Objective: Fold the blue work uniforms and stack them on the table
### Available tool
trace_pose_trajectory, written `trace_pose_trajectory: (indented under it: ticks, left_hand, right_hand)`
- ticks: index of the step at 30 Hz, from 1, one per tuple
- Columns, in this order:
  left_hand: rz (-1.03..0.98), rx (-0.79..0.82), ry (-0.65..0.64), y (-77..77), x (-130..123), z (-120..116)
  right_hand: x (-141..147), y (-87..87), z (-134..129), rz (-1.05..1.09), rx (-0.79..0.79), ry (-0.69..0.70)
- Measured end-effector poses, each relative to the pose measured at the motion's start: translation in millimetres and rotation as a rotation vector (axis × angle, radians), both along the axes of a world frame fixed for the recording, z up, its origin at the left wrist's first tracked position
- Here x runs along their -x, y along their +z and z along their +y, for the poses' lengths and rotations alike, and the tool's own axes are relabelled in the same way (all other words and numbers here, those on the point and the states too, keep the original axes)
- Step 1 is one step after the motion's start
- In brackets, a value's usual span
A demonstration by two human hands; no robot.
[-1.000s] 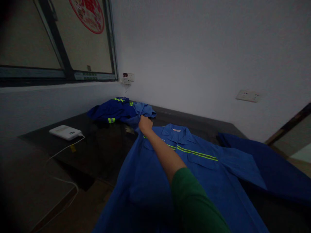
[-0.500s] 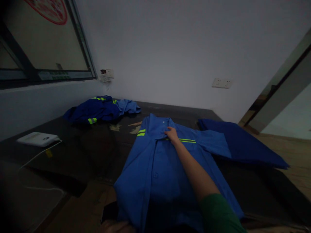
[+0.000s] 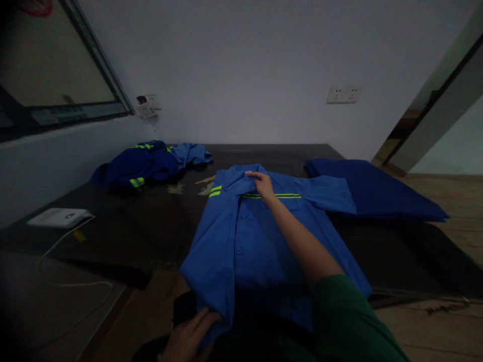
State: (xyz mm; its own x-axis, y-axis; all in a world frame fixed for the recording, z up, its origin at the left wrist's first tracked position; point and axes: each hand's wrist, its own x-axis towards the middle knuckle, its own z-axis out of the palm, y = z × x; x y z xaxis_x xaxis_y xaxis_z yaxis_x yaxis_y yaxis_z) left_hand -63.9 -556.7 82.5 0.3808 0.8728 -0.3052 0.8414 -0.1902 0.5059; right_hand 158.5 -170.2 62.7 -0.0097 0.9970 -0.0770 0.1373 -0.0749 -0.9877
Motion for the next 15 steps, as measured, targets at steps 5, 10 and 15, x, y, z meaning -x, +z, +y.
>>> trace_pose_trajectory:
  ticks: [5,10,15]
  left_hand:
    - [-0.050,0.344,-0.092,43.5,-8.9,48.6]
    - [-0.421,0.072,-0.019,121.9,3.5,153.8]
    - [-0.558,-0.345,0.165,86.8,3.4,317.8]
  right_hand:
    - [-14.9,-8.4,-13.7,-0.054,0.149,0.054]
    - [-18.5,-17.9,-1.4,-0.056,0.151,0.005]
    - [-17.9,-25.9,7.0,-0.220,0.078,0.021]
